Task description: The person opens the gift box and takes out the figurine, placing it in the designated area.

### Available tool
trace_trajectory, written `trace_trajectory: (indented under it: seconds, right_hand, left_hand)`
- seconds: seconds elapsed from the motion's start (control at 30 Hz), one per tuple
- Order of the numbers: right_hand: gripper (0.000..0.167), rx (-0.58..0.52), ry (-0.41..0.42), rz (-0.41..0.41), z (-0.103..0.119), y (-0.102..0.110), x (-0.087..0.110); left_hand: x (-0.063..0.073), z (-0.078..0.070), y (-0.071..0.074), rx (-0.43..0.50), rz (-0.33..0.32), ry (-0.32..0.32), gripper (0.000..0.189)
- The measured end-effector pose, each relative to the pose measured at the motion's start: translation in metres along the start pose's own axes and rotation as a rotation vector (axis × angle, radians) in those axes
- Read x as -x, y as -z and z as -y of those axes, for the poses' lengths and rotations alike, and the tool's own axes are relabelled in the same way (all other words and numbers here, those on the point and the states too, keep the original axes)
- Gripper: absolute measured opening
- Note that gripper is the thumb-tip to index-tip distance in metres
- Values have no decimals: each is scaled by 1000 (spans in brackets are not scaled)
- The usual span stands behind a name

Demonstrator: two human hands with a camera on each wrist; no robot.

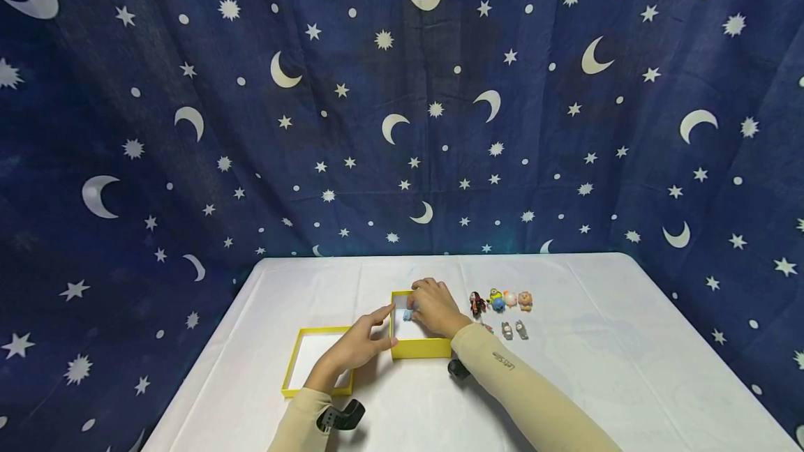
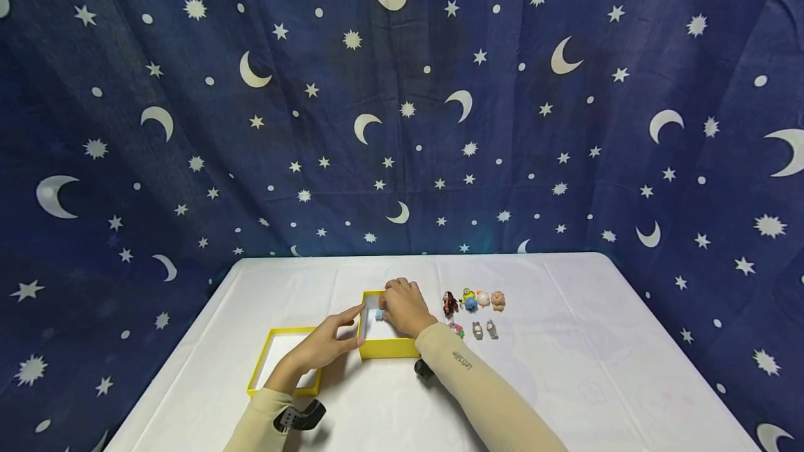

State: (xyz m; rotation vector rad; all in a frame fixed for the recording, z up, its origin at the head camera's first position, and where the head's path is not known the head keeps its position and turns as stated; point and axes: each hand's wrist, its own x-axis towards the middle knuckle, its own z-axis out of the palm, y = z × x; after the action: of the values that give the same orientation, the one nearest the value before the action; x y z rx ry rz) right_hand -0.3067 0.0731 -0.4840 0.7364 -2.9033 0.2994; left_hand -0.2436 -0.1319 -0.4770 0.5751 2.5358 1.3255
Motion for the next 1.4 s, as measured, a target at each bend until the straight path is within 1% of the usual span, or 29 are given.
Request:
trace_trajectory:
  seconds: [0.07, 0.27, 0.47, 0.6, 0.73, 0.83, 1.0, 1.1, 1.27, 1.4]
  right_hand:
    - [11, 19, -4, -3, 0, -1, 0]
    - [9, 21, -16, -6, -1, -4, -1]
    - [8, -8, 6, -16, -3, -4, -1]
    - [9, -10, 26, -24, -3, -3, 0]
    - [14, 6, 36, -28, -3, -3, 1]
    - [16, -9, 38, -38, -3, -3, 1]
    - [17, -124, 31, -59, -4, -2, 2]
    - [15, -198, 44, -81, -6, -3, 2]
    - [13, -290, 55, -121, -7, -1, 2]
    - [10, -397, 23, -147, -8, -1, 1]
  left_hand:
    - [0, 0, 0, 2, 1, 5, 70]
    - [-1, -1, 0, 6, -2, 10, 70]
    - [0, -2, 0, 12, -1, 14, 70]
    - [0, -1, 1, 17, 2, 24, 70]
    - [0, 0, 1, 27, 6, 19, 70]
    - [0, 0, 1, 35, 9, 14, 70]
    - [-2, 1, 1, 28, 10, 10, 70]
    - [-2, 0, 1, 20, 9, 14, 70]
    - [-1, -2, 2, 20, 9, 15, 70]
    - [-1, -1, 1, 23, 5, 13, 69]
